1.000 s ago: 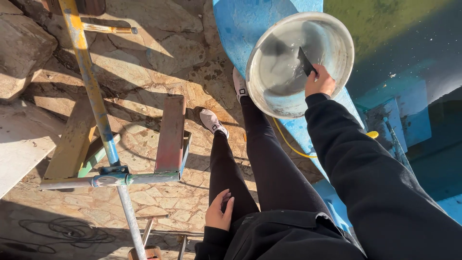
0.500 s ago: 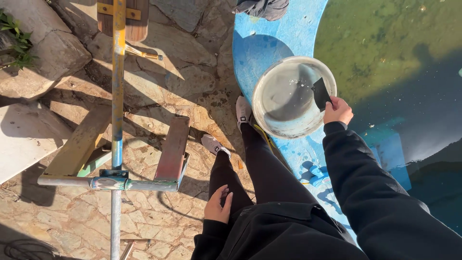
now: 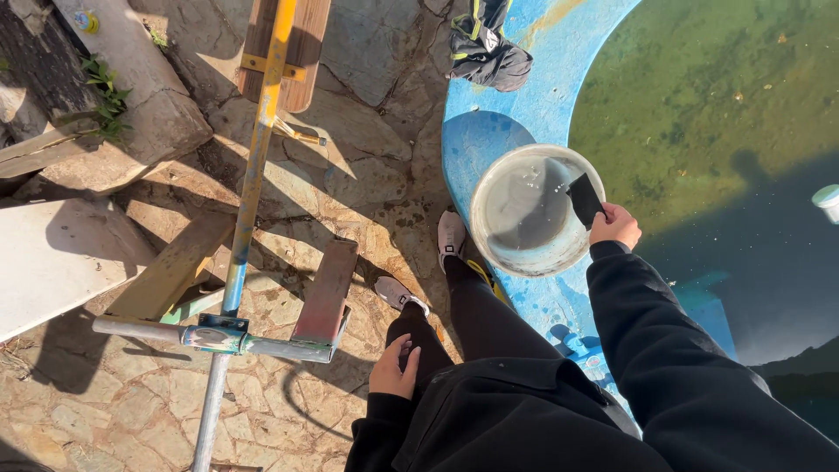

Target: Wiping a metal pipe with a cloth and using a scraper to clean a metal plate on a structure

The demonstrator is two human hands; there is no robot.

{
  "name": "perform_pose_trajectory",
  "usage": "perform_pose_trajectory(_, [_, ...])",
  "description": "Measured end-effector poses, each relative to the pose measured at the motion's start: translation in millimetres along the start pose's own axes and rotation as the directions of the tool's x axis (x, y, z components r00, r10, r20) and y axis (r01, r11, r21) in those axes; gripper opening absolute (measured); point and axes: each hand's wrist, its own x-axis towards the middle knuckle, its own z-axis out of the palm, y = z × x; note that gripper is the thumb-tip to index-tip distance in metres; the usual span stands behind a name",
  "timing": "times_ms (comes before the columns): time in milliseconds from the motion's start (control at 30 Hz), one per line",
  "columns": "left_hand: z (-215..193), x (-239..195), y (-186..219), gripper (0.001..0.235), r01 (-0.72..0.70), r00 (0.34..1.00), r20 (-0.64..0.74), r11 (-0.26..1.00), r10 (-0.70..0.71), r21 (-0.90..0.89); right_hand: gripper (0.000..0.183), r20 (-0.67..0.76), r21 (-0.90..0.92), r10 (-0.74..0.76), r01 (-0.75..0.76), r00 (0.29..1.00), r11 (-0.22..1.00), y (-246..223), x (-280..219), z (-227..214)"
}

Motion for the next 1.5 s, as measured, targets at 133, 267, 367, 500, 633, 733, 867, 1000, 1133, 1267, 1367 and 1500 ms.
perform_pose_trajectory(133, [-3.9,11.8,-11.5,0.05,-0.083,0.995,-0.045,0.996,0.084,0.038,0.03,-0.004,-0.054,0.039,-0.039,0.999,0.998,7.4,-0.5,-7.5])
perform_pose_trajectory(267, [-7.7,19.2,-20.5,0.048,-0.155,0.982,-0.095,0.986,0.161,0.059,0.027,-0.042,-0.058,0.036,-0.038,0.998,0.998,7.7,-5.8,-17.1])
perform_pose_trajectory(367, [-14.8,19.7,-27.8,0.049,-0.154,0.98,-0.113,0.986,0.161,0.07,0.024,-0.032,-0.009,0.039,-0.04,0.999,0.999,-3.5,-16.2,-27.0])
perform_pose_trajectory(500, [-19.0,17.4,-49.2,0.048,-0.185,0.966,-0.183,0.983,0.181,-0.007,0.024,-0.024,-0.088,-0.022,0.02,0.999,0.996,-2.2,-13.3,-30.5])
perform_pose_trajectory(633, [-26.7,-2.0,-80.6,0.049,-0.225,0.936,-0.276,0.974,0.218,0.008,0.017,0.034,0.144,0.075,-0.08,0.997,0.986,-40.3,-31.8,-26.1])
perform_pose_trajectory(733, [-37.2,-19.2,-110.9,0.052,-0.171,0.944,-0.291,0.985,0.157,-0.023,0.028,0.313,0.443,0.198,-0.327,0.929,0.835,-65.8,-10.4,-4.4])
perform_pose_trajectory(867, [-33.9,-38.8,-176.2,0.047,-0.104,0.891,-0.452,0.987,0.037,-0.125,0.025,0.436,0.58,0.312,-0.529,0.844,0.619,-133.4,-32.4,30.8])
perform_pose_trajectory(1000, [-31.0,-75.3,-240.9,0.048,-0.115,0.857,-0.513,0.955,-0.045,-0.275,0.022,0.416,0.493,0.106,-0.322,0.903,0.808,-226.5,-92.3,73.8])
perform_pose_trajectory(1133, [-7.5,-101.6,-296.9,0.049,-0.053,0.775,-0.599,0.925,-0.2,-0.377,0.022,0.759,0.547,-0.087,-0.561,0.645,0.621,-316.4,-144.0,119.1])
perform_pose_trajectory(1267, [2.4,-126.5,-320.0,0.049,0.018,0.745,-0.568,0.861,-0.351,-0.509,0.026,0.836,0.525,-0.244,-0.585,0.492,0.619,-399.3,-251.8,119.8])
perform_pose_trajectory(1367, [11.8,-121.8,-317.9,0.047,-0.011,0.711,-0.602,0.85,-0.364,-0.527,0.022,0.855,0.515,-0.317,-0.601,0.411,0.611,-439.8,-281.5,158.6])
perform_pose_trajectory(1500, [5.9,-106.8,-298.9,0.047,0.029,0.655,-0.588,0.793,-0.474,-0.608,0.038,0.878,0.48,-0.386,-0.521,0.284,0.706,-485.8,-341.3,206.9])
